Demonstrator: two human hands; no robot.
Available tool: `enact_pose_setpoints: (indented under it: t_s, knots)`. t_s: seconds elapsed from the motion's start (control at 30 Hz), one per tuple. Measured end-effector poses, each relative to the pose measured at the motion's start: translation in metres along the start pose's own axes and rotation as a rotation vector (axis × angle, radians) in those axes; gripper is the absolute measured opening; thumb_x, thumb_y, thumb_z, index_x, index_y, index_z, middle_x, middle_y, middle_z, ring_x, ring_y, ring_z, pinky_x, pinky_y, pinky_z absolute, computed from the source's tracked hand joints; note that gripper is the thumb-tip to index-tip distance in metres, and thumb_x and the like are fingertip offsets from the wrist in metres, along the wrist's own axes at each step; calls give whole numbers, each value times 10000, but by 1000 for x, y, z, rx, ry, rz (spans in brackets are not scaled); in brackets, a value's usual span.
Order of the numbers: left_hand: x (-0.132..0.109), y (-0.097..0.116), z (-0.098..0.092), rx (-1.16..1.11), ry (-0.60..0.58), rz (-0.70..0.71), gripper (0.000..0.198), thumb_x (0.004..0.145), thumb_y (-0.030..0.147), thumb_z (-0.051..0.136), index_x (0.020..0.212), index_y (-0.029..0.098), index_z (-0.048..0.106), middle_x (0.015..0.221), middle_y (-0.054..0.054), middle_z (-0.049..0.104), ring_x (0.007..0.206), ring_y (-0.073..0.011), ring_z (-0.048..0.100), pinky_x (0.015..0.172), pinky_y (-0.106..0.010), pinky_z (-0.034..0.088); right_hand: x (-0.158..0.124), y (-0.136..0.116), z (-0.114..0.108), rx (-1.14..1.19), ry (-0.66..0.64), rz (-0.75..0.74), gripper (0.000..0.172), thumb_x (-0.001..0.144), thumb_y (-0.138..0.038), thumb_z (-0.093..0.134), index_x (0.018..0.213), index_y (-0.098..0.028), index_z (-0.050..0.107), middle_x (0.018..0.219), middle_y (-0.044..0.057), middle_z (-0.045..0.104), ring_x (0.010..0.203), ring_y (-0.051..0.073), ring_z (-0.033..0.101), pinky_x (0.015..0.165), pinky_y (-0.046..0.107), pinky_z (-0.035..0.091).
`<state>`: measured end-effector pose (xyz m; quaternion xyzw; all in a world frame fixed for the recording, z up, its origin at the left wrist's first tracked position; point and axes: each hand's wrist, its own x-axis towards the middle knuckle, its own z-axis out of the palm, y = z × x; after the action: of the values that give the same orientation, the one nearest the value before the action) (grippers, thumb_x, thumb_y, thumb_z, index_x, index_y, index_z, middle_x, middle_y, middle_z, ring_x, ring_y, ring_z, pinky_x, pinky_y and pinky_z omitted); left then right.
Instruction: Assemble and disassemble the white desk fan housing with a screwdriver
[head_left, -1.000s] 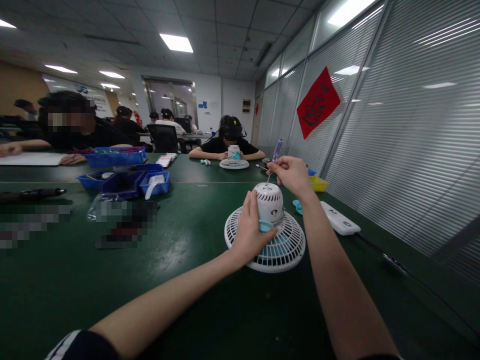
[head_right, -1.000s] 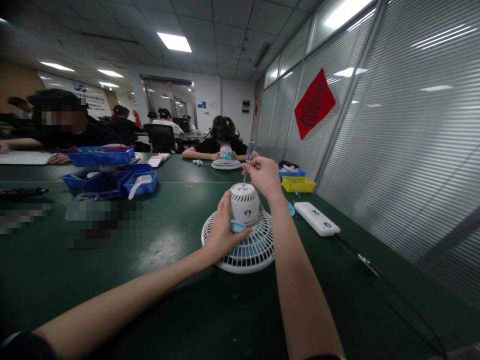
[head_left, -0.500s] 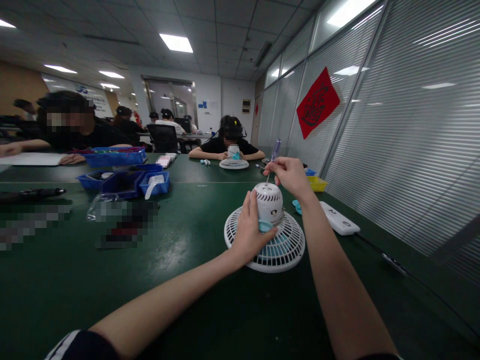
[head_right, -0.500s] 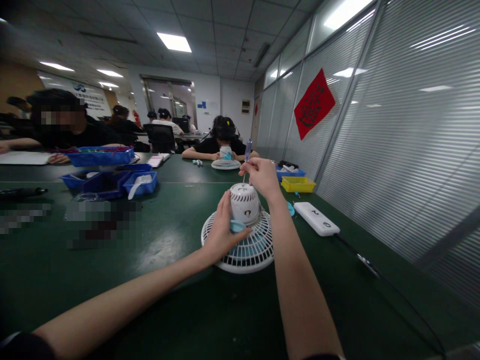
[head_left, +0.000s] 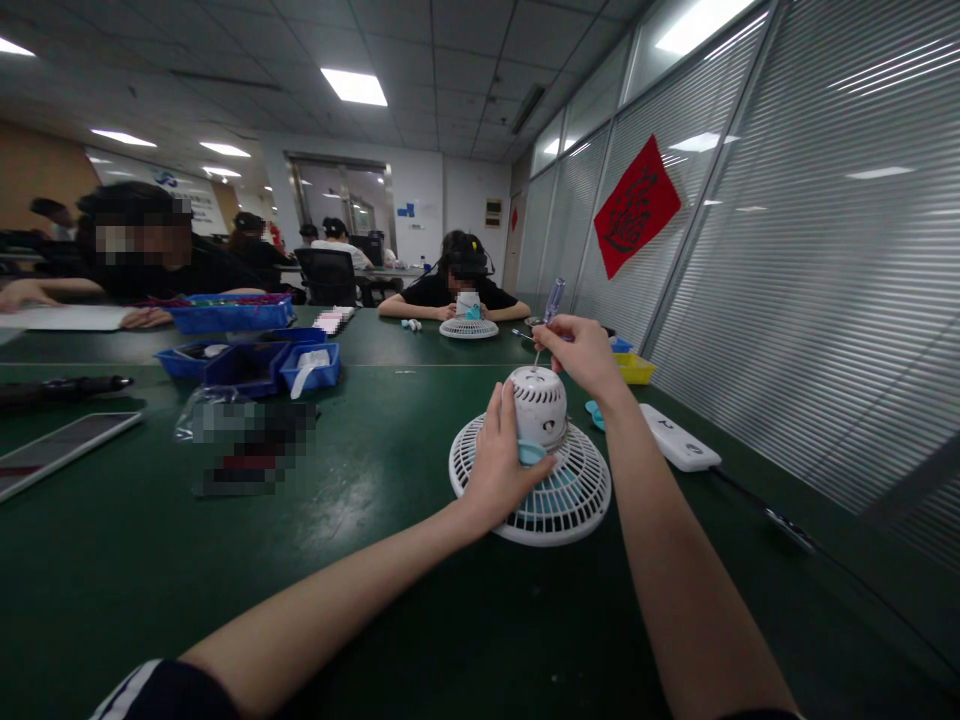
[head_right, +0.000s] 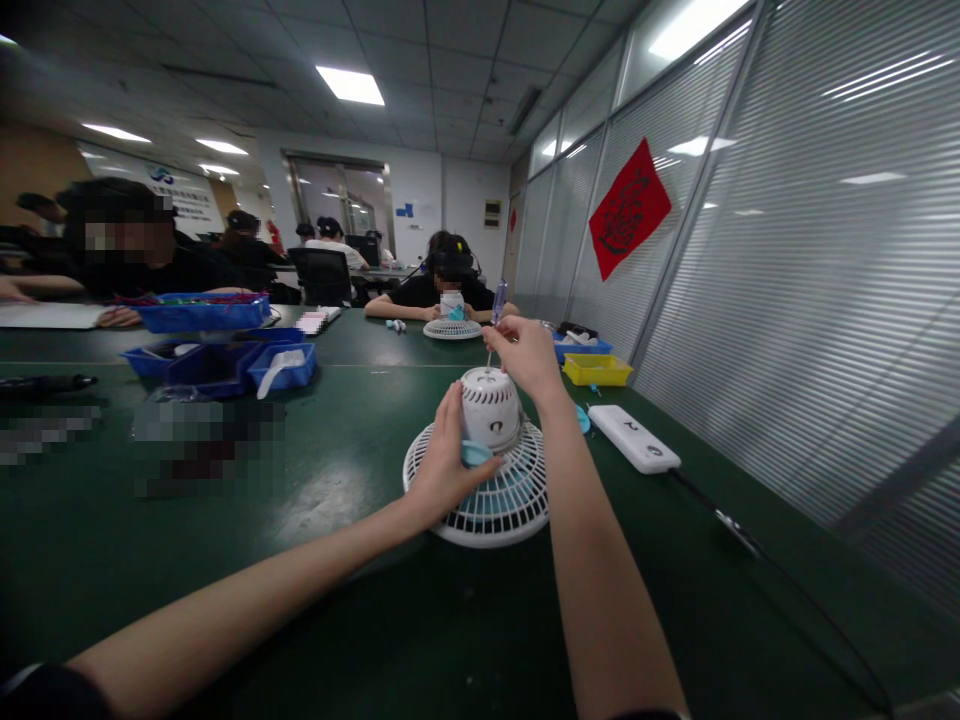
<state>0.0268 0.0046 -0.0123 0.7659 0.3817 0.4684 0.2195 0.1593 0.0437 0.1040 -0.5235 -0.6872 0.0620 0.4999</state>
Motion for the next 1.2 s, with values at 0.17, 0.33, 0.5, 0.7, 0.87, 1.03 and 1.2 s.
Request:
enact_pose_setpoints:
  t_s: [0.17, 0.33, 0.5, 0.7, 0.87, 1.03, 1.2]
  knots:
    - [1, 1, 0, 8, -4, -12, 1030, 694, 242, 703, 1466, 269, 22, 1561, -146, 89, 1435, -341, 138, 1147, -560, 190, 1, 1, 1, 84, 3, 68, 190, 781, -315, 626, 690, -163, 556, 682, 55, 682, 401, 76, 471, 440, 240, 390]
    - [1, -1, 0, -9, 10, 6, 1034, 684, 231, 706, 1466, 276, 31, 1558, -147, 99, 1433, -349, 143, 1142, -574, 189, 3, 1, 1, 86, 1, 68, 166, 803, -246, 589, 666, -154, 570, 714, 75, 703, 390, 70, 460, 458, 244, 393]
    - [0, 0, -1, -13, 4, 4, 1038, 684, 235, 706, 1466, 288, 26, 1562, -136, 96, 1435, -346, 139, 1140, -584, 185, 4, 1, 2, 120, -37, 66, 171, 834, -200, 522, 693, -141, 599, 789, 86, 720, 384, 56, 452, 438, 227, 386]
    - [0, 3, -2, 25, -14, -26, 1036, 693, 235, 706, 1467, 265, 17, 1565, -143, 86, 1438, -330, 130, 1153, -547, 189, 4, 5, 2, 117, -41, 54, 201, 848, -220, 485, 756, -130, 641, 805, 73, 710, 397, 58, 465, 445, 227, 393]
    - [0, 1, -2, 9, -11, -14, 1040, 699, 243, 703, 1467, 290, 4, 1564, -138, 85, 1434, -348, 138, 1140, -579, 195, 2, 3, -1, 33, -3, 26, 220, 835, -285, 524, 716, -141, 641, 761, 58, 683, 405, 67, 473, 482, 250, 399]
    - [0, 2, -3, 6, -9, -15, 1038, 695, 235, 704, 1466, 289, 12, 1565, -135, 89, 1435, -340, 141, 1149, -560, 190, 1, 2, -1, 38, 22, 29, 215, 805, -319, 576, 669, -154, 595, 678, 50, 660, 407, 84, 477, 477, 263, 395]
    - [1, 4, -3, 27, -22, -33, 1036, 693, 235, 704, 1467, 238, 14, 1563, -161, 78, 1439, -330, 124, 1156, -535, 187, 3, 7, 1, 103, 36, 61, 213, 765, -347, 636, 693, -153, 583, 683, 55, 679, 407, 69, 464, 438, 236, 375]
